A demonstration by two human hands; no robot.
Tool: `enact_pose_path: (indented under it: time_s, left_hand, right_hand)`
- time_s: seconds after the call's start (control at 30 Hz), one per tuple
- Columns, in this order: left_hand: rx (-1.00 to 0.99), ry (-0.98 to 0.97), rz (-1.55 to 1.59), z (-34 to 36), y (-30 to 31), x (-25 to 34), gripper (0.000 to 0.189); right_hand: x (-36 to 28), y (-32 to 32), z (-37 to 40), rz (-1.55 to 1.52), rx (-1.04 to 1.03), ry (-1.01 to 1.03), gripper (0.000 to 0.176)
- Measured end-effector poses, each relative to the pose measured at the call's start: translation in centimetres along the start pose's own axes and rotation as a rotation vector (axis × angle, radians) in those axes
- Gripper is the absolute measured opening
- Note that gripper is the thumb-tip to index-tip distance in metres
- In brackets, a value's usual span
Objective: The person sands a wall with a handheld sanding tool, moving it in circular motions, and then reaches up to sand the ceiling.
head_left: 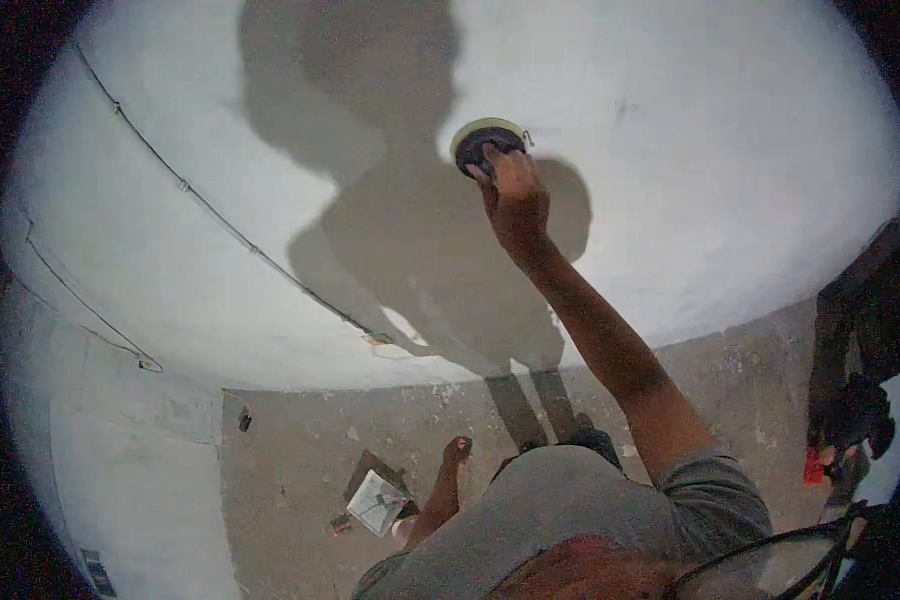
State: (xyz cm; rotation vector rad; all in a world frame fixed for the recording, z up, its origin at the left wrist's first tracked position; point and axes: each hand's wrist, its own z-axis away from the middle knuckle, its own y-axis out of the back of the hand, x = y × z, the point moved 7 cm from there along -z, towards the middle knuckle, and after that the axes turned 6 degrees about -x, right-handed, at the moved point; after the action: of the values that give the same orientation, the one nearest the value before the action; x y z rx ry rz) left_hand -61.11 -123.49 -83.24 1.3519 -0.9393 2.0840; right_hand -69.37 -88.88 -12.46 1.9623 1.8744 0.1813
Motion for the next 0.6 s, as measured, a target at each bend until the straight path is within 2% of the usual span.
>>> enact_pose_path:
  time_s: [0.03,0.07,0.13,0.17,0.23,0.27,0.33,0.37,0.43,0.5,0.57,0.6]
  left_hand:
    - [-0.099,0.052,0.24,0.1,-0.7,-0.3,0.008]
    - [-0.097,0.05,0.241,0.2,-1.2,0.3,0.008]
    - [-0.077,0.173,-0.037,0.4,-2.3,0.4,0.01]
    - [-0.075,0.171,-0.036,0.3,-2.5,-0.2,0.01]
    - [-0.02,0.233,-0.084,-0.2,-2.3,-1.8,0.03]
    - [-0.018,0.232,-0.083,-1.0,-2.0,-2.5,0.03]
    - [-0.284,-0.134,0.89,-2.6,-3.4,-0.2,0.031]
    - [-0.282,-0.136,0.89,-2.3,-2.9,0.1,0.031]
    - [-0.071,0.064,0.284,-1.5,-0.7,-0.7,0.03]
    - [-0.03,0.045,0.178,-0.9,-0.8,-1.3,0.03]
    - [0.009,0.024,0.073,-0.7,-0.5,-1.5,0.03]
    - [-0.129,0.071,0.261,-0.9,-1.2,-1.9,0.032]
  right_hand:
    - [-0.8,-0.1,-0.5,-0.023,-0.027,0.044,0.037]
    - [-1.2,0.0,-0.7,-0.026,-0.027,0.046,0.037]
    - [-1.8,-0.1,-0.8,-0.09,-0.059,0.031,0.035]
    - [-1.4,-0.3,-0.1,-0.093,-0.059,0.032,0.035]
    - [-0.3,0.2,2.5,0.049,0.091,0.194,0.033]
    - [0.5,0.4,3.5,0.047,0.091,0.196,0.033]
    - [3.0,0.6,5.1,-0.008,-0.015,0.031,0.031]
    - [3.5,0.7,5.1,-0.041,-0.077,-0.062,0.031]
    - [2.2,0.7,3.9,-0.037,-0.021,0.014,0.03]
    - [0.6,0.9,2.8,-0.021,0.034,0.084,0.03]
    - [-0.3,0.4,2.1,0.021,-0.039,0.108,0.029]
    - [0.5,0.1,2.5,0.03,-0.04,0.104,0.029]
